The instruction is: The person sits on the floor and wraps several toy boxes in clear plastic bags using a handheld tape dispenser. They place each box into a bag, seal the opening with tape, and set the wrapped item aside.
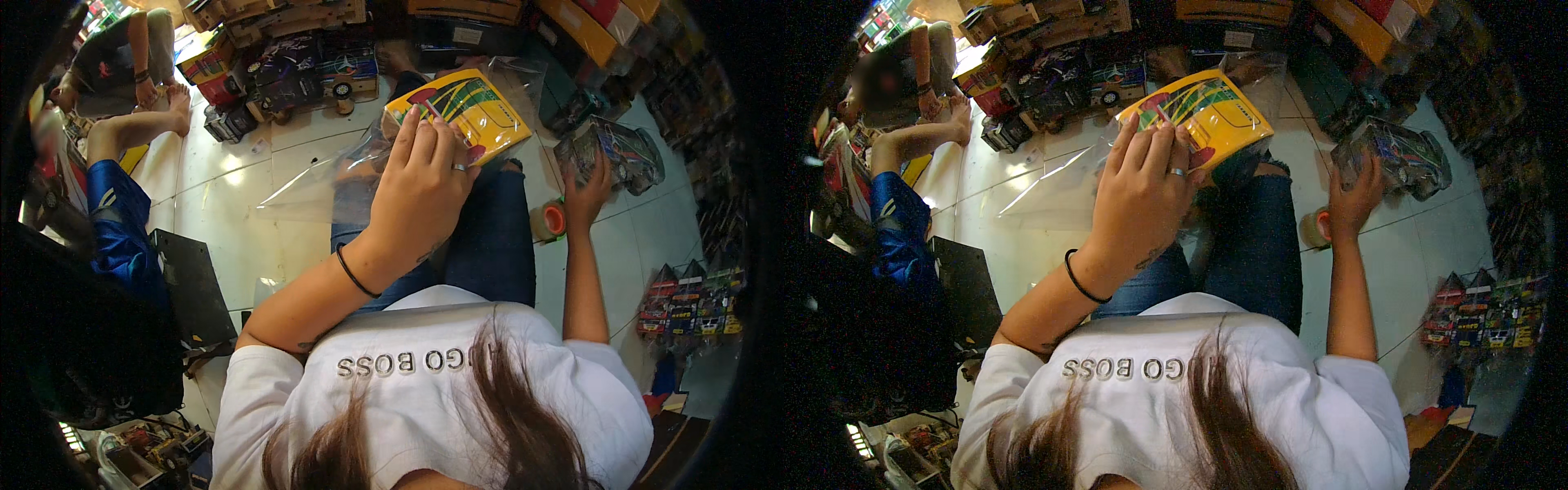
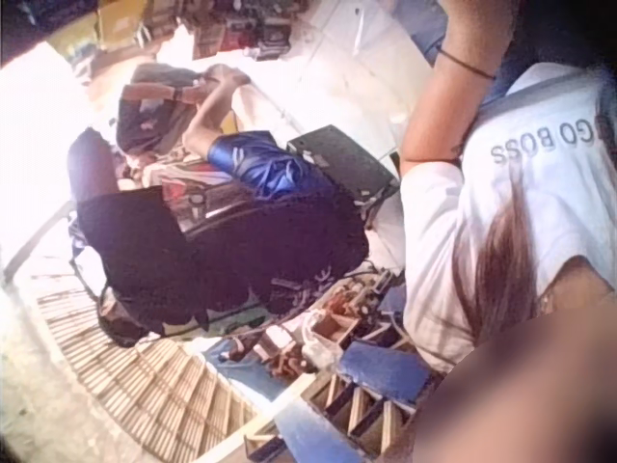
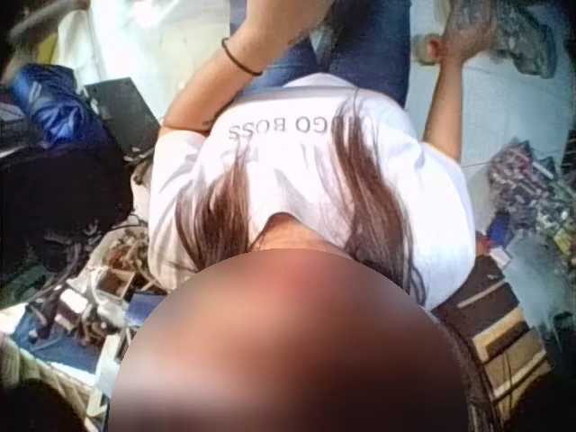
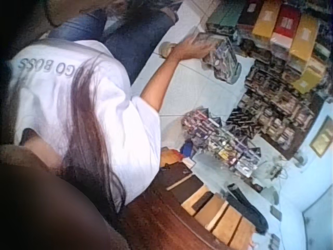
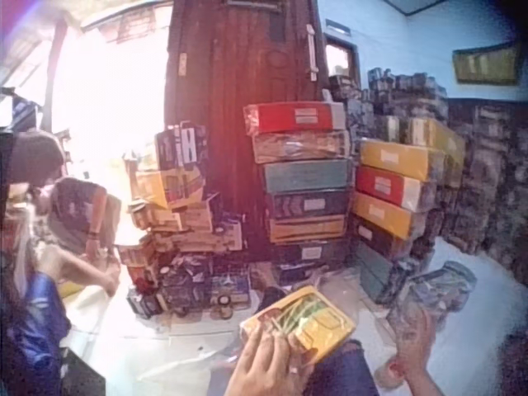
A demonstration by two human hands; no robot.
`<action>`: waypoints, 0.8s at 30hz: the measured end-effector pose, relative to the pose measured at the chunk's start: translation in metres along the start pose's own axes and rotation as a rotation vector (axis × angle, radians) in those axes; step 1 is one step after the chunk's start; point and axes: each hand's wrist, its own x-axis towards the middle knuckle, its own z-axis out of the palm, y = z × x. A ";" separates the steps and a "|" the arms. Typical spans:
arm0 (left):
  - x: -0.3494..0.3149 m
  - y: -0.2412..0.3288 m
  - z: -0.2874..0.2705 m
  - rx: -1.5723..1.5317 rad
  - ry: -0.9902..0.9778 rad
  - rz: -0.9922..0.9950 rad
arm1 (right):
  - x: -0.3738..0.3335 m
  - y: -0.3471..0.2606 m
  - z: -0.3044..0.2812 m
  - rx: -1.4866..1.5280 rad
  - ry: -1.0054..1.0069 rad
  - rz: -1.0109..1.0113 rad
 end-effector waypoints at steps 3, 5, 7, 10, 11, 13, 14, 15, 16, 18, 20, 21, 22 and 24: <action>0.000 -0.001 0.000 -0.002 0.003 0.001 | -0.094 0.117 0.071 -0.119 -0.670 1.015; 0.000 -0.001 0.000 -0.014 0.005 0.000 | -0.144 0.176 0.114 0.063 -0.925 1.120; 0.001 0.000 0.000 -0.029 -0.001 0.012 | -0.177 0.210 0.146 0.305 -0.903 1.190; 0.001 0.001 0.000 -0.029 -0.001 0.009 | -0.200 0.219 0.166 0.697 -0.524 1.398; 0.001 0.000 0.000 -0.019 0.011 0.014 | -0.202 0.215 0.164 0.785 -0.486 1.453; 0.001 -0.001 0.000 -0.017 0.014 0.009 | -0.196 0.203 0.151 0.958 -0.473 1.547; 0.001 -0.002 0.000 -0.013 0.004 0.022 | -0.189 0.196 0.137 1.052 -0.485 1.584; 0.001 -0.003 0.000 -0.033 -0.008 0.024 | -0.179 0.188 0.121 1.150 -0.490 1.609; 0.000 -0.005 0.001 -0.048 0.000 0.022 | -0.164 0.179 0.101 1.238 -0.491 1.622; -0.001 -0.006 0.001 -0.080 0.015 0.027 | -0.116 0.154 0.055 1.289 -0.458 1.591; -0.001 -0.008 0.003 -0.069 0.018 0.025 | -0.046 0.116 0.001 1.271 -0.438 1.470; -0.001 -0.009 0.003 -0.070 0.041 0.040 | -0.008 0.091 -0.029 1.359 -0.342 1.470; -0.001 -0.010 0.004 -0.069 0.025 0.030 | 0.029 0.061 -0.055 1.464 -0.182 1.222; -0.002 -0.011 0.006 -0.078 0.032 0.030 | 0.095 -0.004 -0.106 1.458 -0.114 0.731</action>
